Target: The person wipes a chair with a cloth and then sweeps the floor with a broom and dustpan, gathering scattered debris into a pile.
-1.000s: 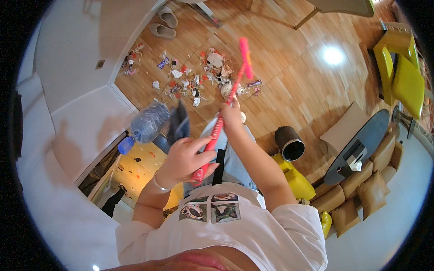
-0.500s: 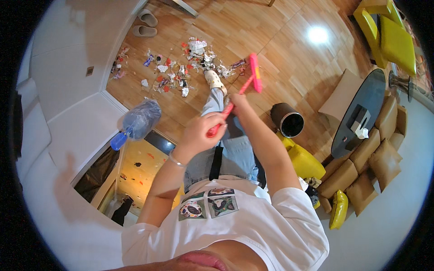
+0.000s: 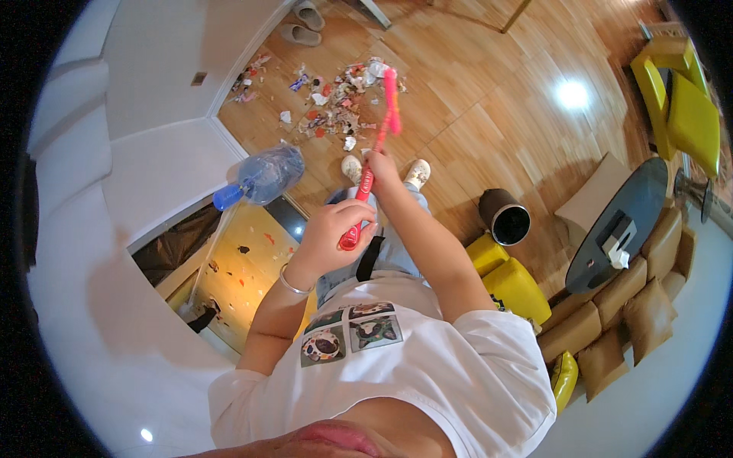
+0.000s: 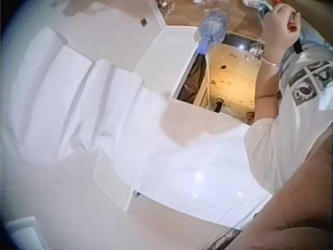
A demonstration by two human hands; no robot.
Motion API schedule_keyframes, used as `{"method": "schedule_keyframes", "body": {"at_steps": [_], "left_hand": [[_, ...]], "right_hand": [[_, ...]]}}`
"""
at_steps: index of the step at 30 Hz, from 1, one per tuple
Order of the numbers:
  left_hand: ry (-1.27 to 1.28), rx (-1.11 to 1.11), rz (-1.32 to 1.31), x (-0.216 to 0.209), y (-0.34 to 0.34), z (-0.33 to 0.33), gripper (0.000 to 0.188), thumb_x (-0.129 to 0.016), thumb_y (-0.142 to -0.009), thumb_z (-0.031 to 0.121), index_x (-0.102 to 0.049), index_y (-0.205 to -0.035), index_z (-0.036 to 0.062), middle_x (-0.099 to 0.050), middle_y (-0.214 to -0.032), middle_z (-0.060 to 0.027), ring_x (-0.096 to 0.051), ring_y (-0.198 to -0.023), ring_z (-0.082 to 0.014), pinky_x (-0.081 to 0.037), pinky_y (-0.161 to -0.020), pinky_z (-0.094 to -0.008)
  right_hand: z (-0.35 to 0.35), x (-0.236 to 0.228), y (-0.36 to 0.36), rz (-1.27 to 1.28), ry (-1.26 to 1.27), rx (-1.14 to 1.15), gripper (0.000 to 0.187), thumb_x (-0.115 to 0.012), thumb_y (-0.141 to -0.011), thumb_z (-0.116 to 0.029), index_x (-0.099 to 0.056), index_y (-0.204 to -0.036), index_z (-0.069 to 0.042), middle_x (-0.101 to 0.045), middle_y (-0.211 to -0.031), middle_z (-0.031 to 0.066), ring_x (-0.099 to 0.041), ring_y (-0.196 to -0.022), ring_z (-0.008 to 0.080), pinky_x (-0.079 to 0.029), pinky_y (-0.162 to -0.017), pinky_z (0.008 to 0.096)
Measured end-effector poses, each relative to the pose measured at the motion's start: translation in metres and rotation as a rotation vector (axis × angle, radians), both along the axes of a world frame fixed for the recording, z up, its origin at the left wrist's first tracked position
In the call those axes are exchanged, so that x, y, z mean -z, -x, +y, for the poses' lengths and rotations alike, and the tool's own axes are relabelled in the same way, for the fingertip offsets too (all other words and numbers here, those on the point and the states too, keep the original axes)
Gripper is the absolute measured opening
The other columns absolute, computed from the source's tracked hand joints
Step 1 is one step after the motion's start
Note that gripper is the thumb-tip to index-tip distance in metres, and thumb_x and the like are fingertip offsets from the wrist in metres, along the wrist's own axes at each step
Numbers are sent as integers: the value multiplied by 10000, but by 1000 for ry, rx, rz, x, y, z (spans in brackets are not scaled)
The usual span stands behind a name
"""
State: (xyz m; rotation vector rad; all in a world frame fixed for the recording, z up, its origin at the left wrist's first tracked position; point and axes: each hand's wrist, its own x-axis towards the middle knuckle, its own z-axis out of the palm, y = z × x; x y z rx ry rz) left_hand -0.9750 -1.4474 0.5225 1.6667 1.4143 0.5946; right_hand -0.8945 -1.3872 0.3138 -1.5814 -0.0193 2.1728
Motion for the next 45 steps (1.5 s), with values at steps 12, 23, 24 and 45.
{"method": "schedule_keyframes", "body": {"at_steps": [12, 23, 24, 45], "left_hand": [[102, 153, -186, 93, 71, -21, 156, -616, -793, 178, -589, -907, 75, -627, -935, -93, -604, -828, -315, -494, -701, -383], [97, 134, 33, 88, 328, -26, 93, -588, -781, 154, -574, -823, 72, -616, -837, -99, -593, -762, -322, -483, -640, -382], [135, 120, 85, 79, 351, -28, 87, -589, -777, 150, -567, -808, 72, -618, -839, -99, -592, -762, -323, -481, -636, -378], [-106, 132, -54, 21, 324, 0, 98, -650, -762, 159, -595, -802, 88, -631, -1038, -81, -604, -654, -302, -478, -584, -372]], "right_hand": [[-56, 134, -39, -188, 250, 54, 211, -492, -843, -76, -441, -1027, 14, -512, -720, 101, -532, -604, 229, -458, -499, 371], [-74, 106, 268, -157, 163, 100, 120, -469, -765, 17, -423, -871, -18, -445, -730, 109, -458, -592, 244, -363, -468, 396], [-67, 74, 304, -164, 204, 74, 129, -465, -744, 27, -421, -859, -11, -438, -724, 106, -457, -597, 249, -367, -480, 406], [3, 10, 263, -290, -49, -162, 79, -549, -791, -80, -534, -821, -8, -544, -636, 85, -514, -508, 193, -417, -449, 340]]}}
